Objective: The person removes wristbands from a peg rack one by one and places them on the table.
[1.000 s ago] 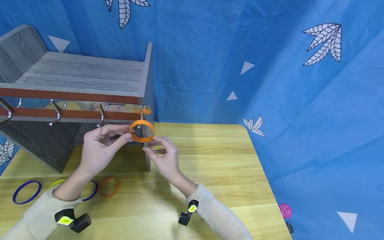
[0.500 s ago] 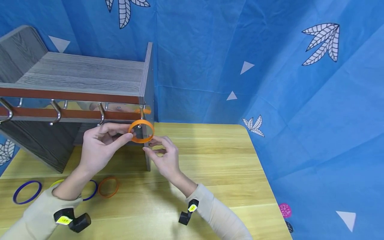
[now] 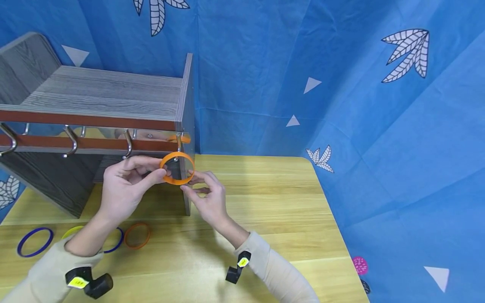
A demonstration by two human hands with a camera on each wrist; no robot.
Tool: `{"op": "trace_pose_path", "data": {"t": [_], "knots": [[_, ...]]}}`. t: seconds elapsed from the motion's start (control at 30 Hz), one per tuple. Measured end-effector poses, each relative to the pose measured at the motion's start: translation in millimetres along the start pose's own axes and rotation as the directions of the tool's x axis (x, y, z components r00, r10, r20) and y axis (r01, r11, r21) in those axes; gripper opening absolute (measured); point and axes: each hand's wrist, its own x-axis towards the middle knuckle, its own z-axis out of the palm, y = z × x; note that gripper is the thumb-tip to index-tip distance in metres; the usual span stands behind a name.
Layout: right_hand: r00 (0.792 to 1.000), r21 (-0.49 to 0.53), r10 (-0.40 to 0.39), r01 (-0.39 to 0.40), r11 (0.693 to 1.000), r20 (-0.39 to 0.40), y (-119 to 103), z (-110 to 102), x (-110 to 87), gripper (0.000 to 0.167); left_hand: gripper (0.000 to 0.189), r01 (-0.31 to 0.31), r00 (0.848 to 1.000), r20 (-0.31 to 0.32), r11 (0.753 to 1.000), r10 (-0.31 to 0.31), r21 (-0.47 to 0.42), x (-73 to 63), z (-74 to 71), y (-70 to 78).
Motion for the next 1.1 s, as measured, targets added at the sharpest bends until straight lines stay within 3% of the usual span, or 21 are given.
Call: {"op": "trace_pose_path", "data": {"t": [0.3, 0.63, 0.83, 1.1], "knots": [[1.000, 0.003, -0.020, 0.020, 1.000, -0.003, 1, 0, -0.4, 0.035, 0.027, -0.048, 0.999, -0.007, 0.997, 0.048, -0.054, -1.2, 2.5, 3.3], [1.000, 0.006, -0.011, 0.011, 1.000, -0.014, 1, 1, -0.8, 0.035, 0.020, -0.059, 0.998, -0.012, 0.998, 0.058, -0.004, -2.4, 0.3, 8.6], [1.000, 0.009, -0.017, 0.017, 1.000, -0.012, 2, 1, -0.8, 0.035, 0.021, -0.101, 0.995, -0.014, 0.993, 0.100, -0.060, -4.5, -1.8, 10.1], [0.999, 0.030, -0.036, 0.037, 0.999, -0.018, 3, 1, -0.8, 0.033, 0.024, -0.079, 0.997, 0.004, 0.997, 0.079, 0.008, -6.3, -8.0, 13.3]]}}
